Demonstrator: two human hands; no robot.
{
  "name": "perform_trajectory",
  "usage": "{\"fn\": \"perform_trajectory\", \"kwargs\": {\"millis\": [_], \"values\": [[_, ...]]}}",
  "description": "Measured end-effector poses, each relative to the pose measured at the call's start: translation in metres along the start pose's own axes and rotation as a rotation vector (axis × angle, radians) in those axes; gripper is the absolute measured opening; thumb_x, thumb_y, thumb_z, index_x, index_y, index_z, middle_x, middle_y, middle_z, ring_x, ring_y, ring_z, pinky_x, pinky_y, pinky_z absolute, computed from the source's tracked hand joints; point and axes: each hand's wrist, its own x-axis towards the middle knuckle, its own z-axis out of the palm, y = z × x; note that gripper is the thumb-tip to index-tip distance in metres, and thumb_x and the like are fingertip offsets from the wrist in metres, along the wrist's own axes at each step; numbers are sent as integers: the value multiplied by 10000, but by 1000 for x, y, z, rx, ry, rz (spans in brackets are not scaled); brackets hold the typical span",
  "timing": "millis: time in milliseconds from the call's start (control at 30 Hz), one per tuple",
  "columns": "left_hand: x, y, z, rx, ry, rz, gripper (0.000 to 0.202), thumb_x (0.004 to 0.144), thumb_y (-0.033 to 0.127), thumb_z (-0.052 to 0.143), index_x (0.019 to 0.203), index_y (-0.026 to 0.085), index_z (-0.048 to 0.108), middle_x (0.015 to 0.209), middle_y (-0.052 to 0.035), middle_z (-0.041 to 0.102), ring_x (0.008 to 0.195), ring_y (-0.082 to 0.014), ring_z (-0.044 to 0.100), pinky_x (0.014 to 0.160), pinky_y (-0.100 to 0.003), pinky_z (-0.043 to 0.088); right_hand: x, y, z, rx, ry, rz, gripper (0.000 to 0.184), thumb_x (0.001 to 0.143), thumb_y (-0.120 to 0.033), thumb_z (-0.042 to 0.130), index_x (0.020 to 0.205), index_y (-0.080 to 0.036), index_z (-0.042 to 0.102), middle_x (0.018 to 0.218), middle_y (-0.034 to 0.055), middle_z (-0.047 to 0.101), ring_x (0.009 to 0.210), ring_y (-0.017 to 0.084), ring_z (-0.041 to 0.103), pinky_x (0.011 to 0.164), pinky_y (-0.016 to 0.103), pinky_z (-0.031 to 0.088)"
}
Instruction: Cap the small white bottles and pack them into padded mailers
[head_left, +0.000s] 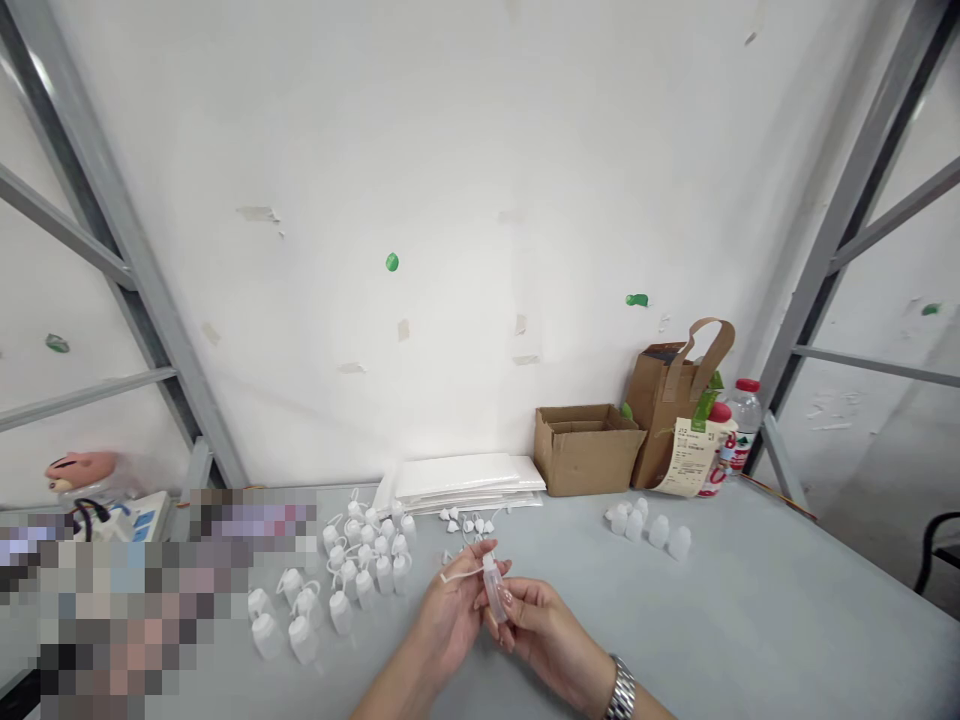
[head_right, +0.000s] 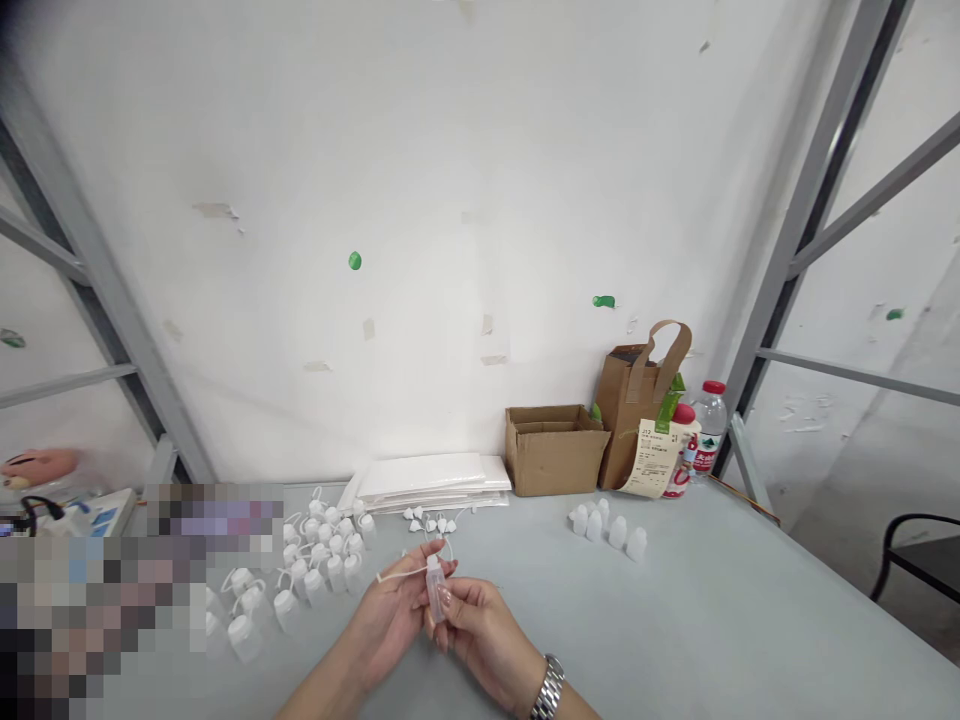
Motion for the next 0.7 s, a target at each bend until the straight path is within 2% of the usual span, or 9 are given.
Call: {"fn": "perform_trajectory", "kwargs": {"millis": [200,467,700], "values": [[3,-3,-4,-23,-71,38,214,745,216,504,949,159,536,750,-61,629,589,-156,547,501,-279,396,2,-1,1,-35,20,-24,310,684,-415,709,729,-110,678,563,-15,496,501,61,371,532,209,258],[3,-4,-7,-112,-216,61,217,692,246,527,889,164,570,769,-55,642,646,-173,568,583,-311,401,4,0,1,-476,224,-155,356,687,-491,661,701,-136,645,604,-7,525,537,101,438,546,240,359],[3,-3,-6,-104,-226,54,252,631,243,539,868,165,565,765,-57,640,663,-193,566,579,-323,383,4,3,2,-537,290,-155,395,686,-528,632,700,-133,637,599,-8,516,548,110,440,553,247,379]]}}
